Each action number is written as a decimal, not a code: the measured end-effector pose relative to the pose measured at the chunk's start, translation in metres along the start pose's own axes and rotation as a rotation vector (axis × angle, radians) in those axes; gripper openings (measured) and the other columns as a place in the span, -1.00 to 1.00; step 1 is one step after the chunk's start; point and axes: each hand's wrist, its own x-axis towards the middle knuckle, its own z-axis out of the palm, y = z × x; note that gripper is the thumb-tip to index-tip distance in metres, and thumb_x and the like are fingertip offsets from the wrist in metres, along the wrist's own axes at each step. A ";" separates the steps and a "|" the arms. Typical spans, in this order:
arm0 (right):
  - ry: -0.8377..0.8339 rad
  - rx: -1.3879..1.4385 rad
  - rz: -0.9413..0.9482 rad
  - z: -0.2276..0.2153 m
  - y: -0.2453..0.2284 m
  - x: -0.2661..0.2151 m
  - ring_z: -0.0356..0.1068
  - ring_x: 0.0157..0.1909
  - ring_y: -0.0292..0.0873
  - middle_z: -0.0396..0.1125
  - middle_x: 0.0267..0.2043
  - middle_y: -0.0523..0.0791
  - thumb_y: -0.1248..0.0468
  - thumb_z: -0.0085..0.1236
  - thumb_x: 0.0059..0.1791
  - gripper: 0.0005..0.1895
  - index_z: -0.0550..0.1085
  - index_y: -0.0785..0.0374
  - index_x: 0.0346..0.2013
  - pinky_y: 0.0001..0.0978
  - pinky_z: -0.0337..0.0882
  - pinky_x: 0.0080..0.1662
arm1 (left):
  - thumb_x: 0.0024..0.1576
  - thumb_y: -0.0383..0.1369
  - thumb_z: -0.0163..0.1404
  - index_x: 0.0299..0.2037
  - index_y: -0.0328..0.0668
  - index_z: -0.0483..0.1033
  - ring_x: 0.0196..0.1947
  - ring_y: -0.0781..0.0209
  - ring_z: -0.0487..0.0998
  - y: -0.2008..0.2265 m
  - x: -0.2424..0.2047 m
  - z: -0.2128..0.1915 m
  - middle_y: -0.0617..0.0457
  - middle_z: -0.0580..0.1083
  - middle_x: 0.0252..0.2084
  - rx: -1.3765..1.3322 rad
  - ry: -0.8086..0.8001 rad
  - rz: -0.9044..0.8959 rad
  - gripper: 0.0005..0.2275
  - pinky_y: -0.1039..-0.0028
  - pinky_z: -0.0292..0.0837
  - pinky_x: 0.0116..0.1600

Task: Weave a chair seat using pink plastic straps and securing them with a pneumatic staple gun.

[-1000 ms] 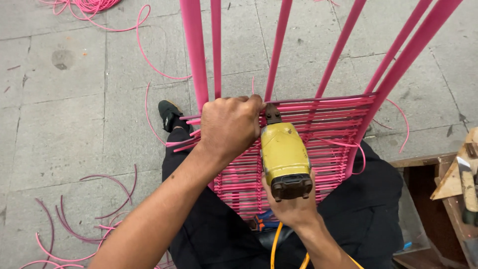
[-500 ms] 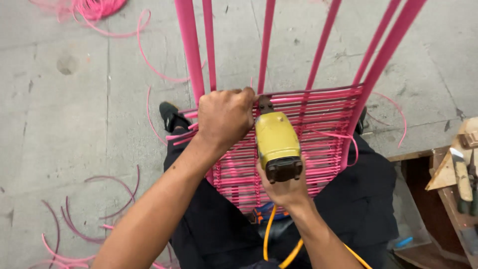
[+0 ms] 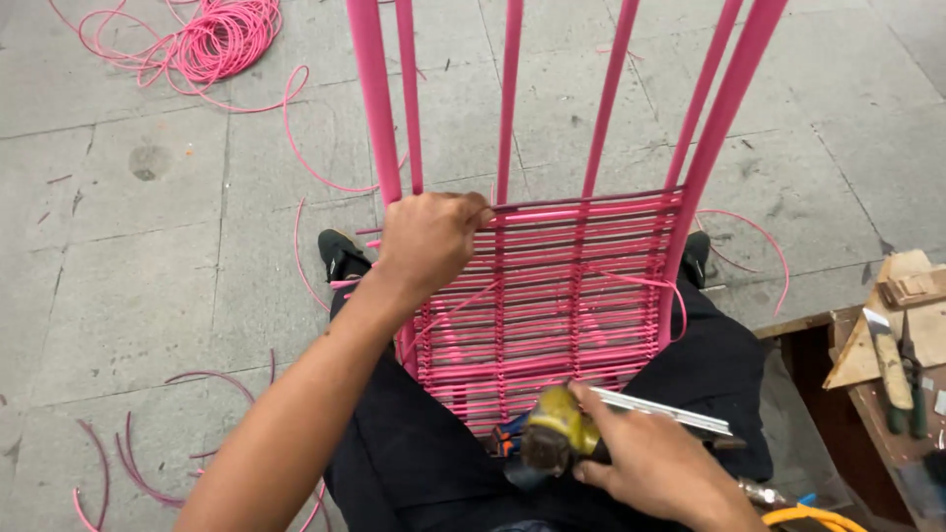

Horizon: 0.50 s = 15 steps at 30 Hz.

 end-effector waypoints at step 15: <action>0.015 -0.059 -0.145 0.128 0.084 0.042 0.27 0.23 0.11 0.31 0.17 0.05 0.07 0.38 -0.09 -0.15 0.14 -0.03 0.41 -0.07 0.30 0.24 | 0.23 -0.47 0.04 -0.11 -0.09 0.63 -0.24 -0.03 0.64 -0.092 -0.106 -0.085 -0.06 0.60 -0.15 0.069 0.182 -0.075 -0.87 0.25 0.54 -0.16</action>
